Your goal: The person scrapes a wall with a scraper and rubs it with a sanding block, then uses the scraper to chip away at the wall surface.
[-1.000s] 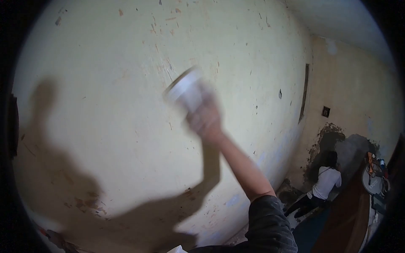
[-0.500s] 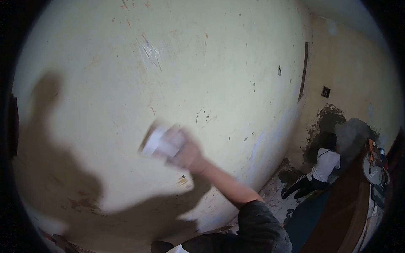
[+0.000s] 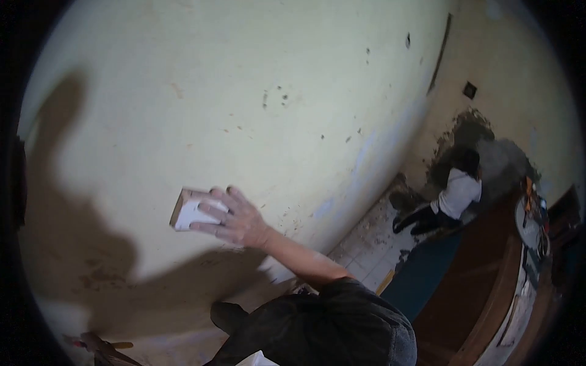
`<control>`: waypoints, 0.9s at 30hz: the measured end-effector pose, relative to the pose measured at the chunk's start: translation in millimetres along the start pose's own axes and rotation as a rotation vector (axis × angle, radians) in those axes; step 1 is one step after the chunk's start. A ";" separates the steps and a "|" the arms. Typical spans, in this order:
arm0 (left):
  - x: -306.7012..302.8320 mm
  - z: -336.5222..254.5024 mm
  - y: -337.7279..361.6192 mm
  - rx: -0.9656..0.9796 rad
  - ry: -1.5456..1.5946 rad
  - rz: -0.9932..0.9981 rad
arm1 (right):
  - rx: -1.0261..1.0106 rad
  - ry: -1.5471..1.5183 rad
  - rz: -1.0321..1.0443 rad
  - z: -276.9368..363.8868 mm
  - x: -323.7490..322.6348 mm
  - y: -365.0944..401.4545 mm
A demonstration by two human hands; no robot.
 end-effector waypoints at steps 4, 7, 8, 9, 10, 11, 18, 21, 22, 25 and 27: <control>1.1 4.9 -2.3 0.081 -0.141 -0.041 | 0.243 0.414 -0.209 -117.5 -74.4 -6.5; 5.7 7.2 -7.4 0.115 -0.226 -0.059 | 0.594 0.093 -0.514 -178.1 -117.4 18.1; 9.6 11.4 -8.2 0.128 -0.257 -0.060 | 0.611 0.076 -0.495 -169.3 -109.7 20.2; 12.2 15.3 -9.0 0.143 -0.286 -0.066 | 0.567 0.093 -0.463 -152.0 -101.0 12.1; 13.7 16.9 -10.7 0.157 -0.320 -0.078 | 0.528 0.115 -0.430 -131.6 -93.0 6.6; 16.9 14.3 -10.6 0.178 -0.361 -0.088 | 0.418 0.120 -0.342 -103.5 -73.9 -0.4; 28.1 -3.1 -20.3 0.322 -0.758 -0.225 | 0.271 0.057 -0.351 -162.6 -113.1 -22.3; 31.3 -10.9 -20.5 0.328 -0.817 -0.264 | 0.674 -0.185 -0.550 -224.2 -144.0 19.3; 29.8 -13.9 -19.0 0.318 -0.764 -0.250 | 0.640 -0.014 -0.506 -220.4 -139.4 35.6; 19.4 -20.9 -10.1 0.250 -0.583 -0.183 | 0.418 0.262 -0.306 -143.8 -91.8 32.1; 9.7 -26.5 -5.7 0.221 -0.491 -0.148 | 0.948 -0.418 -0.319 -100.5 -44.0 28.8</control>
Point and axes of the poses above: each hand's wrist, its own y-axis away from the middle knuckle, its own x-axis out of the palm, z = x × y, the point moved 7 cm from there along -y, towards the middle knuckle, and after that the axes turned 11 degrees about -y, right-handed, at the moved point
